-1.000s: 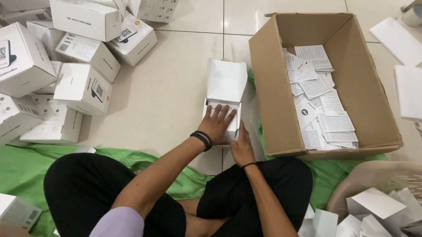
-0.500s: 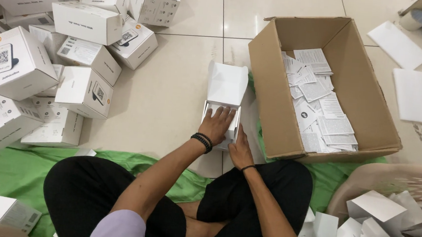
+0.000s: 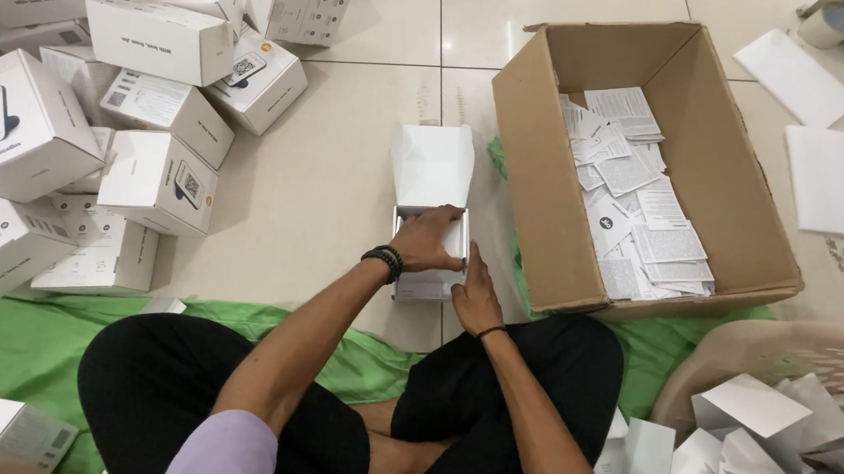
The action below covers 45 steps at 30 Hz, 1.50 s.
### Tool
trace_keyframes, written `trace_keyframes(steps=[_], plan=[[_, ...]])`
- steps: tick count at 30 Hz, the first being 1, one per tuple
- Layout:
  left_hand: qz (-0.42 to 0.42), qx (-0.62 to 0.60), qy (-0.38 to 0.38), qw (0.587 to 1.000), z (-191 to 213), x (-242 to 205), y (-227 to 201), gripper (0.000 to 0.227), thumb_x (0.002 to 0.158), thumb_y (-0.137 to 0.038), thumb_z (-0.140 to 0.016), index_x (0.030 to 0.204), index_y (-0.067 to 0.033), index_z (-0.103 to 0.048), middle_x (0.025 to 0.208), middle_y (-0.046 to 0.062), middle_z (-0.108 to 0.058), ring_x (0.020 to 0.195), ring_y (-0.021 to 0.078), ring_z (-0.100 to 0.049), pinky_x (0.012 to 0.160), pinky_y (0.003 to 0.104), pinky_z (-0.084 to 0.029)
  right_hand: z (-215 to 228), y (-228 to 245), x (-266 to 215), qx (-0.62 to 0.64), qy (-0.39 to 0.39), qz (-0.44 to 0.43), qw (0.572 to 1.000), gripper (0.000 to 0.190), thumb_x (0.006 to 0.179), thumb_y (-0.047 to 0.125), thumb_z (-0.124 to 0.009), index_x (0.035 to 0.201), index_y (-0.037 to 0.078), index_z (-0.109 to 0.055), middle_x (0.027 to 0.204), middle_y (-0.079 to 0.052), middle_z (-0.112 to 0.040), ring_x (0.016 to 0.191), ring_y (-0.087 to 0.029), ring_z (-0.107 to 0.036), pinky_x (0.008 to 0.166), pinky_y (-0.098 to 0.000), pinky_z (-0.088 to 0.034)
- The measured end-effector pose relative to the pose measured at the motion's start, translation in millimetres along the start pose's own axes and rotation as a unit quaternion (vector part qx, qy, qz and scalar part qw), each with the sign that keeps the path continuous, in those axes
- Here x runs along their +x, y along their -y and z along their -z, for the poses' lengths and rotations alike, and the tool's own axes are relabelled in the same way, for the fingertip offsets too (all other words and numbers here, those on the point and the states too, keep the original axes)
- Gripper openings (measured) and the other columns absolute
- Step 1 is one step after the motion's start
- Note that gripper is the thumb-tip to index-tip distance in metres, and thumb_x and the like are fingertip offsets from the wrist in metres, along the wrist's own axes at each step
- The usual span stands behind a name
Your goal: The person packs instruction manuals or QR code cards into small white electronic device boxes.
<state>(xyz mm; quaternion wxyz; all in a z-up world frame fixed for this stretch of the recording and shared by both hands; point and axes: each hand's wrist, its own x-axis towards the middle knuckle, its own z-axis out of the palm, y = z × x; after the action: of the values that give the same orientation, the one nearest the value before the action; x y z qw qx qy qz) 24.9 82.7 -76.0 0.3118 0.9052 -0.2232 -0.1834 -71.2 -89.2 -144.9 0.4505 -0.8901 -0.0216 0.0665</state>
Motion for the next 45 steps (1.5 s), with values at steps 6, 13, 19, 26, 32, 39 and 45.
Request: trace_keyframes(steps=[6, 13, 19, 26, 32, 39, 45], plan=[[-0.096, 0.051, -0.084, 0.990, -12, 2, 10, 0.098, 0.070, -0.056, -0.081, 0.147, -0.0050, -0.048, 0.147, 0.019, -0.051, 0.137, 0.0378, -0.047, 0.111, 0.055, -0.037, -4, -4, 3, -0.017, 0.005, -0.024, 1.000, 0.091, 0.083, 0.003, -0.055, 0.162, 0.006, -0.010, 0.148, -0.027, -0.044, 0.134, -0.043, -0.048, 0.112, -0.0461, -0.040], [-0.053, 0.271, -0.099, 0.956, -5, -15, -19, 0.081, 0.069, -0.047, -0.083, 0.134, -0.0069, -0.056, 0.138, 0.011, -0.053, 0.133, 0.0305, -0.048, 0.099, 0.058, -0.042, -7, -8, 7, -0.008, -0.014, 0.035, 0.999, 0.090, 0.083, 0.002, -0.056, 0.161, 0.003, -0.010, 0.155, -0.032, -0.035, 0.141, -0.047, -0.038, 0.115, -0.0472, -0.034], [-0.126, 0.362, -0.172, 0.908, -40, -21, 17, 0.048, 0.092, -0.031, -0.075, 0.134, -0.0106, -0.061, 0.138, 0.007, -0.054, 0.134, 0.0274, -0.049, 0.117, 0.054, -0.038, -5, -8, 4, 0.003, -0.012, 0.041, 0.999, 0.087, 0.084, 0.006, -0.056, 0.161, 0.002, -0.014, 0.153, -0.031, -0.039, 0.141, -0.046, -0.039, 0.117, -0.0464, -0.033], [0.102, -0.057, -0.475, 0.872, -17, 21, 88, 0.077, 0.106, -0.051, -0.059, 0.147, 0.0121, -0.043, 0.146, 0.032, -0.043, 0.132, 0.0428, -0.037, 0.109, 0.054, -0.032, 28, 14, 98, 0.314, 0.008, -0.150, 0.938, 0.084, 0.094, 0.062, -0.046, 0.159, 0.010, -0.033, 0.165, -0.011, -0.037, 0.152, -0.025, -0.033, 0.119, -0.0413, -0.026], [0.236, -0.520, -0.177, 0.802, 61, 34, 66, 0.087, 0.093, -0.075, -0.024, 0.145, -0.0110, -0.051, 0.151, 0.007, -0.054, 0.146, 0.0260, -0.044, 0.120, 0.052, -0.028, 56, 33, 191, 0.446, 0.061, -0.211, 0.868, 0.086, 0.098, 0.071, -0.036, 0.158, 0.010, -0.031, 0.159, -0.009, -0.040, 0.147, -0.025, -0.037, 0.120, -0.0449, -0.029], [0.087, -0.524, -0.195, 0.824, 81, -35, 27, 0.087, 0.092, -0.077, -0.026, 0.150, -0.0142, -0.044, 0.157, 0.012, -0.045, 0.152, 0.0278, -0.036, 0.121, 0.054, -0.033, 92, 87, 115, 0.468, 0.052, -0.086, 0.878, 0.084, 0.097, 0.072, -0.029, 0.153, 0.011, -0.046, 0.143, -0.006, -0.055, 0.132, -0.021, -0.048, 0.110, -0.0397, -0.036], [0.073, -0.435, -0.180, 0.879, 58, -54, 14, 0.090, 0.091, -0.078, -0.032, 0.151, -0.0128, -0.047, 0.154, 0.015, -0.048, 0.149, 0.0307, -0.037, 0.122, 0.048, -0.029, 68, 77, 84, 0.427, 0.057, -0.070, 0.900, 0.080, 0.097, 0.068, -0.039, 0.149, 0.009, -0.052, 0.145, -0.008, -0.058, 0.134, -0.020, -0.050, 0.111, -0.0373, -0.039]])
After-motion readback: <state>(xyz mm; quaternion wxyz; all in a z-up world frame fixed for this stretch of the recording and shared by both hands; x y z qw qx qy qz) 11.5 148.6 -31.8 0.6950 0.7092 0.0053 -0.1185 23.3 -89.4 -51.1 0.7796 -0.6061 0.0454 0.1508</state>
